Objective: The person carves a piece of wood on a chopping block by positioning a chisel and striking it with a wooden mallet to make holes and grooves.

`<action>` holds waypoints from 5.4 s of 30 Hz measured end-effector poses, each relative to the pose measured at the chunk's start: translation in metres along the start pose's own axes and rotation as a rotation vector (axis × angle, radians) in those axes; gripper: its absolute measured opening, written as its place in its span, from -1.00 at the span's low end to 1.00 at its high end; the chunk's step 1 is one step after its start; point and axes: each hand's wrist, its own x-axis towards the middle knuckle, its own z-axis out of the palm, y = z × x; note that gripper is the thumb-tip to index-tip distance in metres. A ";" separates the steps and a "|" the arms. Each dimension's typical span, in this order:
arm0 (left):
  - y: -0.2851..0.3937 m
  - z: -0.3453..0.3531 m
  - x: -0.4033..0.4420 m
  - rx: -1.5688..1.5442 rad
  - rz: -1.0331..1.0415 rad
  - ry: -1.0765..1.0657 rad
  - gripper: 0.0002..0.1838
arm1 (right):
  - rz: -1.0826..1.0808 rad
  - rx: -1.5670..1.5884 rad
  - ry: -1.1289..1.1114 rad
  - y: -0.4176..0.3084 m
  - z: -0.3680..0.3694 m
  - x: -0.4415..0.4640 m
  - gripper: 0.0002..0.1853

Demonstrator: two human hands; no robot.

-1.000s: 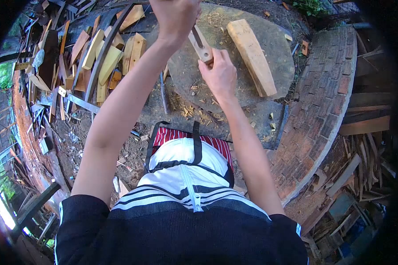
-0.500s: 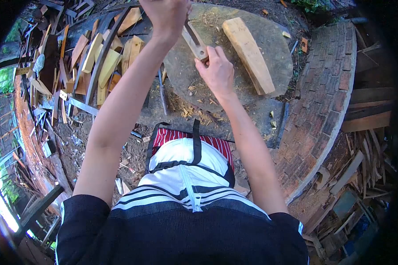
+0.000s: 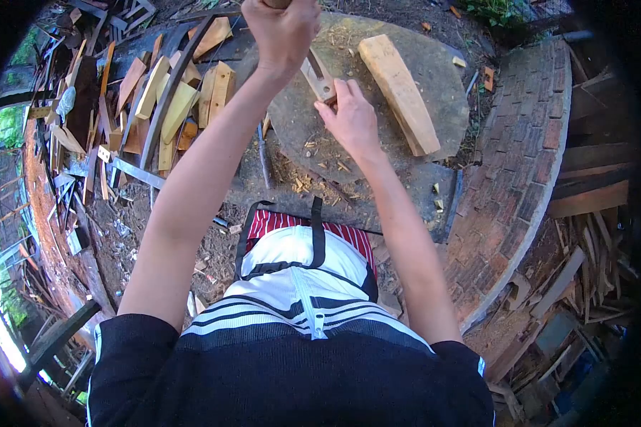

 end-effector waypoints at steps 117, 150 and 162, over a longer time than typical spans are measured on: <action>0.005 0.002 0.000 0.018 0.263 0.043 -0.78 | -0.177 -0.241 0.268 0.018 0.010 0.000 -0.46; -0.013 0.002 0.026 0.094 0.131 0.270 -0.74 | -0.145 -0.164 0.253 0.018 0.009 0.000 -0.48; -0.015 0.006 0.028 0.217 0.200 0.235 -0.78 | -0.156 -0.139 0.253 0.019 0.009 0.001 -0.48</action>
